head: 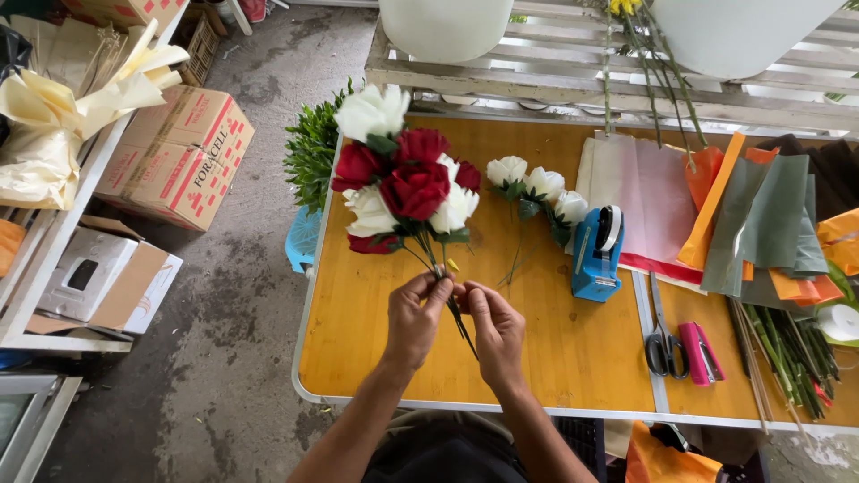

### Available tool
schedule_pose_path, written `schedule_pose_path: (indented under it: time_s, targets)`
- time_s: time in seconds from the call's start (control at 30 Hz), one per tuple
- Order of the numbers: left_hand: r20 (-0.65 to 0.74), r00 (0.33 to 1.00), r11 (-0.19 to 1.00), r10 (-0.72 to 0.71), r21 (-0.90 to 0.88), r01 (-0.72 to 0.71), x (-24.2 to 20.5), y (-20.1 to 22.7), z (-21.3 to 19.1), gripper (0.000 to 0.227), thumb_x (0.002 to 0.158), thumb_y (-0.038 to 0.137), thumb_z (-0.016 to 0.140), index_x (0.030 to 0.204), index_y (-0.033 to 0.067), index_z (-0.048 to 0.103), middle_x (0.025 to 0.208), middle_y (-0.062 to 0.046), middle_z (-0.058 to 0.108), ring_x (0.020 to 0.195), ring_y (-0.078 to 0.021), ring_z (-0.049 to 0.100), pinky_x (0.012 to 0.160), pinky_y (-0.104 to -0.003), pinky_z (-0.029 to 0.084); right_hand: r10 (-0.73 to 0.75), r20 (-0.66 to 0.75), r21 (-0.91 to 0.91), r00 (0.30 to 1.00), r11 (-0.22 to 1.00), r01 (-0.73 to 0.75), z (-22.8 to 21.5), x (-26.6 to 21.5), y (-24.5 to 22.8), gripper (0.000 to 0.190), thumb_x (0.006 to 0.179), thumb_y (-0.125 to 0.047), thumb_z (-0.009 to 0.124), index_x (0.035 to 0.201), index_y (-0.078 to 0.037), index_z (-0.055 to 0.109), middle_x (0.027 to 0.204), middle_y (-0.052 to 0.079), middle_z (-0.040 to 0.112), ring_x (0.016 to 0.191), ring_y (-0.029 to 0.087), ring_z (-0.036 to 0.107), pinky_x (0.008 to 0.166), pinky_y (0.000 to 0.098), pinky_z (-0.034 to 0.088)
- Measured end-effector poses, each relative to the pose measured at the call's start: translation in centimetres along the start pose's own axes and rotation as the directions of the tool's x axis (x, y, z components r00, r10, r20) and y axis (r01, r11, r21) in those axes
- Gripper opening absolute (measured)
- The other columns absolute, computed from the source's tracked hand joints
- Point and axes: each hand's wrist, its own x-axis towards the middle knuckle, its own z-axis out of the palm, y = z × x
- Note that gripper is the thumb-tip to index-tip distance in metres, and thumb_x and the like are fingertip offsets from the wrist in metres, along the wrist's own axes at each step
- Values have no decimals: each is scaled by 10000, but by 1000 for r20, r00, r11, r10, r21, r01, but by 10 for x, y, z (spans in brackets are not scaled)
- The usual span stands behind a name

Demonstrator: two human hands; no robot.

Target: The person arranges artificial red and white roses into a bouquet on a wooden table. They gather the stems, twist them together by hand, and adjust the flower heads to form a cohesive bunch.

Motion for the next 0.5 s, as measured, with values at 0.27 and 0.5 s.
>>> schedule_pose_path:
  time_s: [0.27,0.5]
  targets:
    - [-62,997,997,-48,-70,44,3,-14,13,148,986,71,677,1018,-3,801,1008,-162,805,867,-185,736,754,-356,635,11,173,-132,985,991,13,-18,8,19,222,986,-126,705,1096,47,789,747,128,765,678,133,672,637,290,597]
    - [-51,993,979,-109,-177,99,-2,-45,19,119,946,75,728,1000,-5,798,1073,-129,726,833,-163,723,616,-298,653,30,173,-45,985,999,-22,-21,5,27,198,1011,-79,651,1083,50,783,669,104,709,585,124,609,563,277,563]
